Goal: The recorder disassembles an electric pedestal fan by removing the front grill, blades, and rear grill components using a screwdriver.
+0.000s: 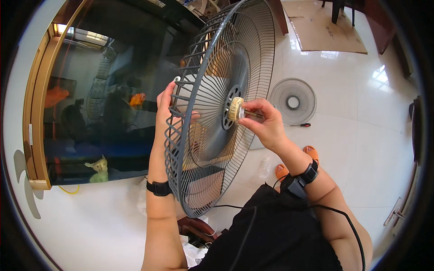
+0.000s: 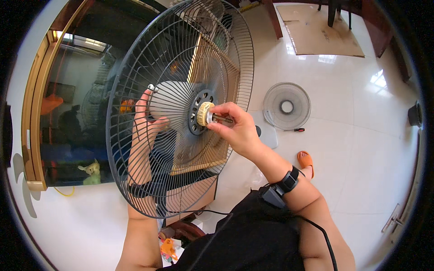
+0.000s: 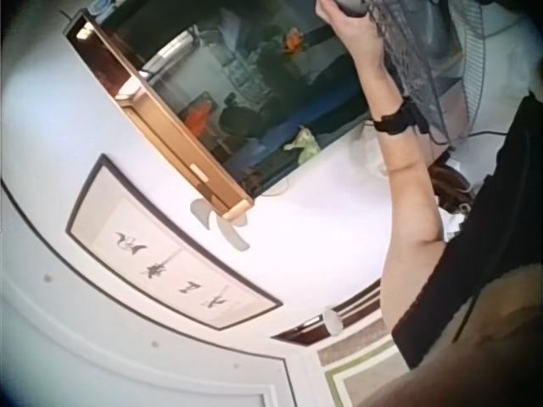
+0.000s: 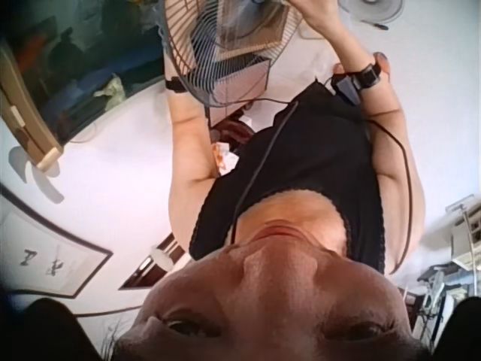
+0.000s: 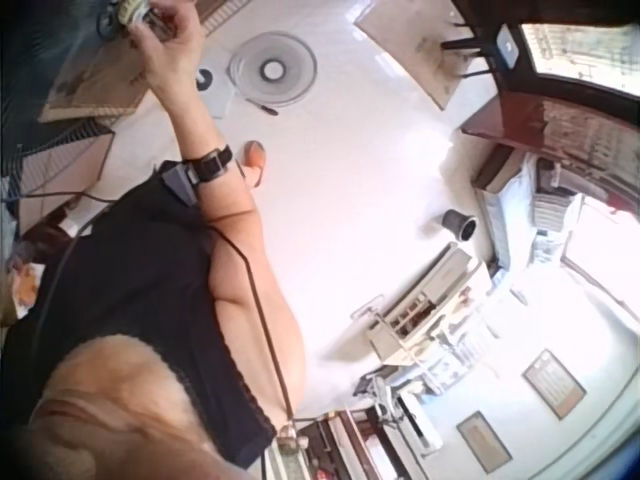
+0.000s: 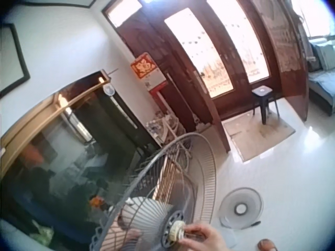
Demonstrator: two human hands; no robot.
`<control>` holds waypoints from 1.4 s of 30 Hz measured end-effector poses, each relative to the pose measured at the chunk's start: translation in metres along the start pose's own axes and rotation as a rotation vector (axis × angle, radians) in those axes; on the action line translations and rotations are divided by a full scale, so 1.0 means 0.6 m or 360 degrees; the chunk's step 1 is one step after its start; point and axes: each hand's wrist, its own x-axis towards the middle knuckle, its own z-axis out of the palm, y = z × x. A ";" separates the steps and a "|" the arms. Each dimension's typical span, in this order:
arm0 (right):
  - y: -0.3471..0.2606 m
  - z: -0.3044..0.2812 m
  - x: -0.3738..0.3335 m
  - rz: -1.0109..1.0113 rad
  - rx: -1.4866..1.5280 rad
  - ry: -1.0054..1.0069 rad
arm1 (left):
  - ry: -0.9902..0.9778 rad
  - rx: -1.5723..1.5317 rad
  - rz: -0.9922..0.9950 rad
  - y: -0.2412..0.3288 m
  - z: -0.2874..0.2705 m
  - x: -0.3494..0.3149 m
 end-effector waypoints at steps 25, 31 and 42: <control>0.001 -0.006 -0.014 -0.0428 -0.0333 0.0215 | 0.0002 -0.0289 0.0134 -0.015 0.021 -0.003; 0.009 -0.008 -0.015 -0.0522 -0.0361 0.0214 | 0.0017 -0.0195 -0.0038 0.048 0.011 -0.013; 0.013 -0.011 -0.014 -0.0372 -0.0281 0.0211 | 0.0038 -0.0020 -0.0039 0.028 0.017 -0.011</control>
